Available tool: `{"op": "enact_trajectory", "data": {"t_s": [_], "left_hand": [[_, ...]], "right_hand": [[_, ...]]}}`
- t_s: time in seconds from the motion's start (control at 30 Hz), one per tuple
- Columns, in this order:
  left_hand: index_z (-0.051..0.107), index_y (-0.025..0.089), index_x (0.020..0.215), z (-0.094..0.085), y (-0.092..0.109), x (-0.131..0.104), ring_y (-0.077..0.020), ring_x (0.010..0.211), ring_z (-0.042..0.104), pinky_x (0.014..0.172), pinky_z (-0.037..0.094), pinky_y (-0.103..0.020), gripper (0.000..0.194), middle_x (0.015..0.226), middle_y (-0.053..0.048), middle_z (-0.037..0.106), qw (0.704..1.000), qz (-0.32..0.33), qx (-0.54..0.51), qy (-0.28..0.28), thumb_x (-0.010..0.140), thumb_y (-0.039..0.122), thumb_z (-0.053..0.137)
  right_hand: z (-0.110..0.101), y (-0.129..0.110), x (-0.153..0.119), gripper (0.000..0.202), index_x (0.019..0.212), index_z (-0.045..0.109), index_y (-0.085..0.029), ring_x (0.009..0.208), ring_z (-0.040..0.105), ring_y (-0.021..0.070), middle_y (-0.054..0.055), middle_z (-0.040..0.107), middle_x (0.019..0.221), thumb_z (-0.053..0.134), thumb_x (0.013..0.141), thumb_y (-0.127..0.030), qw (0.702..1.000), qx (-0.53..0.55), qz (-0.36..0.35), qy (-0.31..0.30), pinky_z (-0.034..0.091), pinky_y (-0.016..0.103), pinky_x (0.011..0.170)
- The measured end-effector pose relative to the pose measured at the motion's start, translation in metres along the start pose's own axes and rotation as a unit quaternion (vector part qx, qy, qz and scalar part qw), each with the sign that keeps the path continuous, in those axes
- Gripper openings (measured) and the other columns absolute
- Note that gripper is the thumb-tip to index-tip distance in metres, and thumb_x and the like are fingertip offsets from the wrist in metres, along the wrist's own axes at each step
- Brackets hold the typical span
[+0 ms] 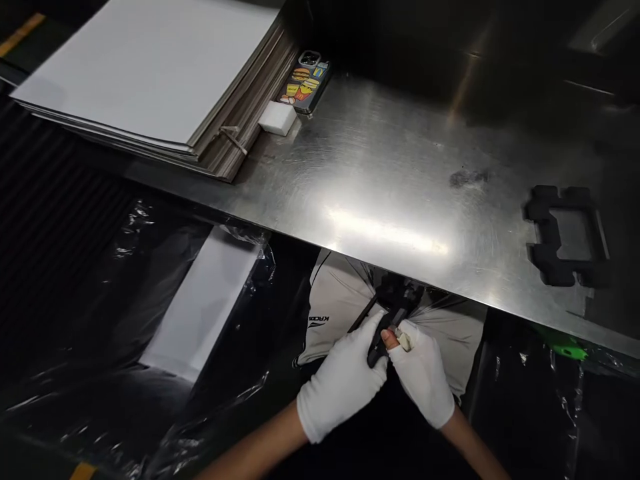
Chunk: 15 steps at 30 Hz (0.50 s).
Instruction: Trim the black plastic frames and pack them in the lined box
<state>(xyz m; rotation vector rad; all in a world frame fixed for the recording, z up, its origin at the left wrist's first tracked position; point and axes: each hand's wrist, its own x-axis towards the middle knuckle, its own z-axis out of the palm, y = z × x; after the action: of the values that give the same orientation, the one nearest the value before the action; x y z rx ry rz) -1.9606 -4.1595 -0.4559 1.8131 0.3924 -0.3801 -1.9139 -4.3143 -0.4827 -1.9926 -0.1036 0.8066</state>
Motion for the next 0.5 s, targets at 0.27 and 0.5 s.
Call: {"op": "enact_trajectory", "data": {"t_s": [0.27, 0.5], "left_hand": [[0.063, 0.022, 0.153, -0.024, -0.004, -0.003, -0.0303, 0.111, 0.075, 0.102, 0.059, -0.041, 0.065, 0.122, -0.009, 0.079, 0.998, -0.065, -0.008, -0.019, 0.089, 0.021, 0.062], [0.083, 0.022, 0.093, -0.063, 0.003, 0.013, -0.0195, 0.062, 0.062, 0.058, 0.05, -0.026, 0.022, 0.074, -0.001, 0.072, 0.987, -0.036, -0.025, -0.155, 0.086, 0.022, 0.062]], "right_hand": [[-0.02, 0.018, -0.023, 0.025, 0.115, 0.074, -0.026, 0.098, 0.069, 0.0222, 0.005, 0.074, 0.108, 0.065, 0.104, -0.046, 0.99, 0.014, -0.018, 0.138, 0.057, 0.034, 0.087], [-0.056, 0.002, 0.013, 0.035, 0.129, 0.076, -0.03, 0.115, 0.071, 0.0276, 0.007, 0.072, 0.136, 0.072, 0.098, -0.045, 0.981, -0.099, -0.143, 0.086, 0.06, 0.042, 0.096]]}}
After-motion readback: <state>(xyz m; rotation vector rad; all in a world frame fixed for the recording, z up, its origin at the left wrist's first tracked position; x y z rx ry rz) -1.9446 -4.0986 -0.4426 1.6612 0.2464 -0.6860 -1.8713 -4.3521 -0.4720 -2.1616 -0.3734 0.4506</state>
